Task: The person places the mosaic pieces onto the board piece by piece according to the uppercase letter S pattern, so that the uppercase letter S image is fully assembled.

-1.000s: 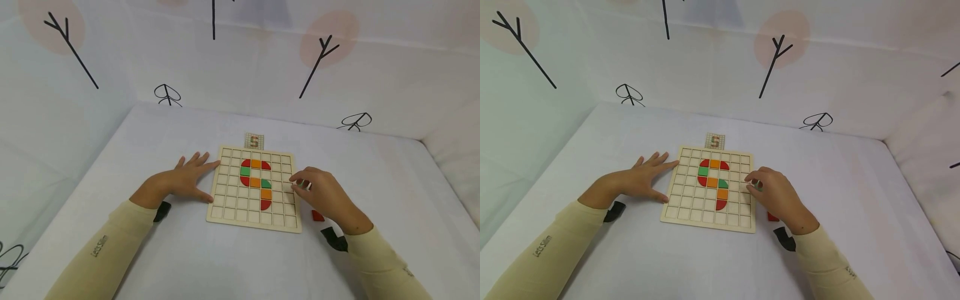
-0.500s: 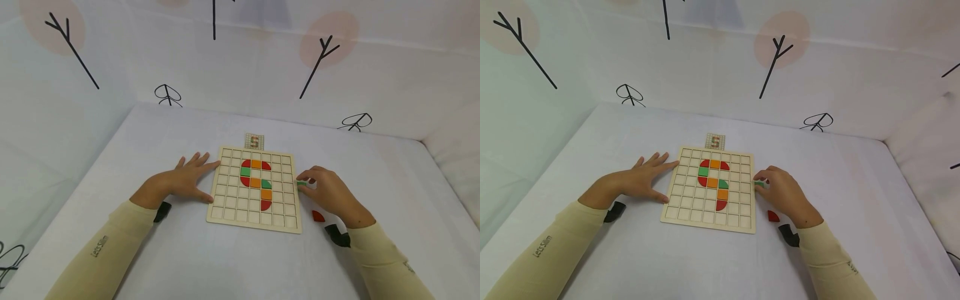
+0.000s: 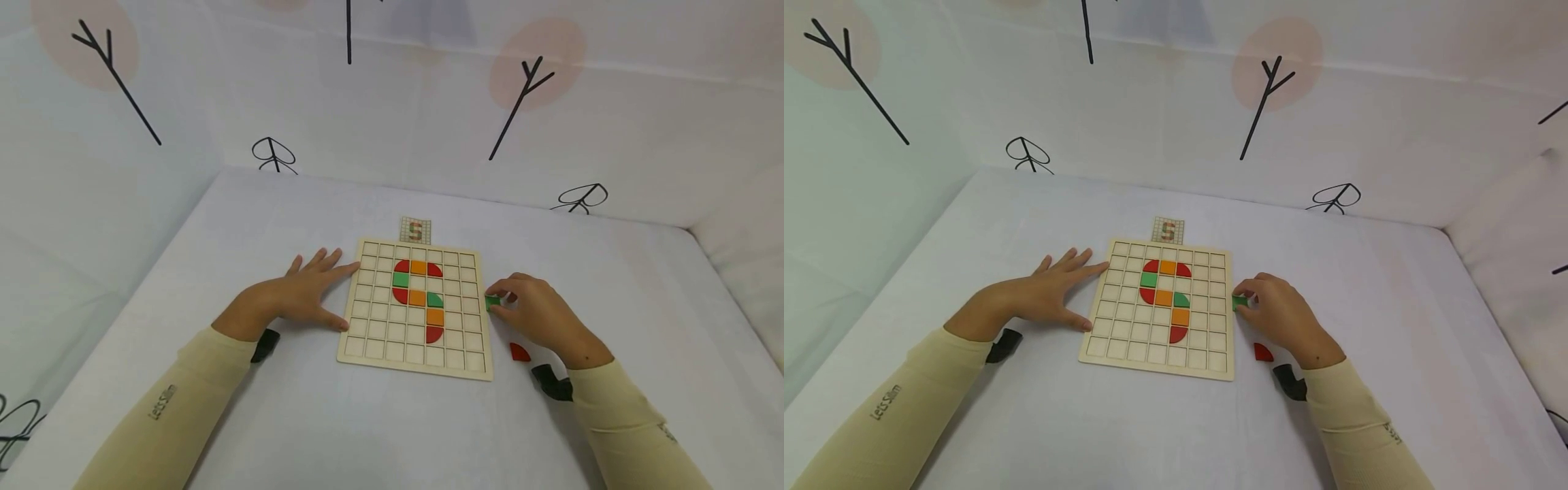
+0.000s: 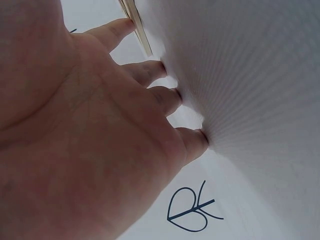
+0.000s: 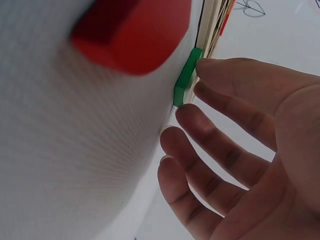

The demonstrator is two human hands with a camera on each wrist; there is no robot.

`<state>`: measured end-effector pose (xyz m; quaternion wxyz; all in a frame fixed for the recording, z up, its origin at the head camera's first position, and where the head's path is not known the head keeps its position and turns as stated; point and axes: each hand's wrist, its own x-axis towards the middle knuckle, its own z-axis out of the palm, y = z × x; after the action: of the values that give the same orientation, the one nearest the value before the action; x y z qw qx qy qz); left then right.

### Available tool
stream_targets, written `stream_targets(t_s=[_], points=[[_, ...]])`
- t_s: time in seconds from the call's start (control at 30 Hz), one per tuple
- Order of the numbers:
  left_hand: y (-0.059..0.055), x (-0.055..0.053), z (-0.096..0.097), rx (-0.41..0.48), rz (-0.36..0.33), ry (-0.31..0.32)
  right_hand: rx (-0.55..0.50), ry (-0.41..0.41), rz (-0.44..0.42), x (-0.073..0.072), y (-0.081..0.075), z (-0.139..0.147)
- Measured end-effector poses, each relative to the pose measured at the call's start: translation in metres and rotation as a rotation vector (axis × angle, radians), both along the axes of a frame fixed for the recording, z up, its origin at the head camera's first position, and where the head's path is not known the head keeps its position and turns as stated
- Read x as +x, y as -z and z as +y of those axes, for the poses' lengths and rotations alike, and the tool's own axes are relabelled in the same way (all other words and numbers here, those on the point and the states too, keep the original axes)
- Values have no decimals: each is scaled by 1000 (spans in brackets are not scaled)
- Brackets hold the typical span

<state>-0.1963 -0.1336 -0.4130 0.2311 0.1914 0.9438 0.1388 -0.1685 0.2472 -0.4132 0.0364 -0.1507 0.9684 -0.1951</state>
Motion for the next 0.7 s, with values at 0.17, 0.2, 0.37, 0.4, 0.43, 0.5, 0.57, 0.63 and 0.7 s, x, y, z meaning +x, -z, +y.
stream_targets(t_s=[0.17, 0.2, 0.37, 0.4, 0.43, 0.5, 0.57, 0.63, 0.7], points=[[0, 0, 0, 1, -1, -2, 0, -14, 6, -1, 1, 1], [0, 0, 0, 2, -3, -3, 2, -16, 8, -1, 1, 2], [-2, 0, 0, 5, -8, -1, 7, -17, -4, -1, 2, 2], [-2, 0, 1, 6, -9, 0, 10, -16, -8, -1, 2, 2], [-3, 1, 1, 6, -9, 0, 11, -16, -11, -1, 2, 2], [-3, 1, 1, 8, -9, 1, 18, -14, -17, -2, 2, 2], [-3, 1, 0, 7, -9, 2, 27, -13, -18, -2, 2, 2], [-2, 1, 0, 7, -8, 1, 34, -13, -19, -2, 2, 2], [-2, 1, 0, 5, -9, 2, 39, -13, -21, -2, 2, 2]])
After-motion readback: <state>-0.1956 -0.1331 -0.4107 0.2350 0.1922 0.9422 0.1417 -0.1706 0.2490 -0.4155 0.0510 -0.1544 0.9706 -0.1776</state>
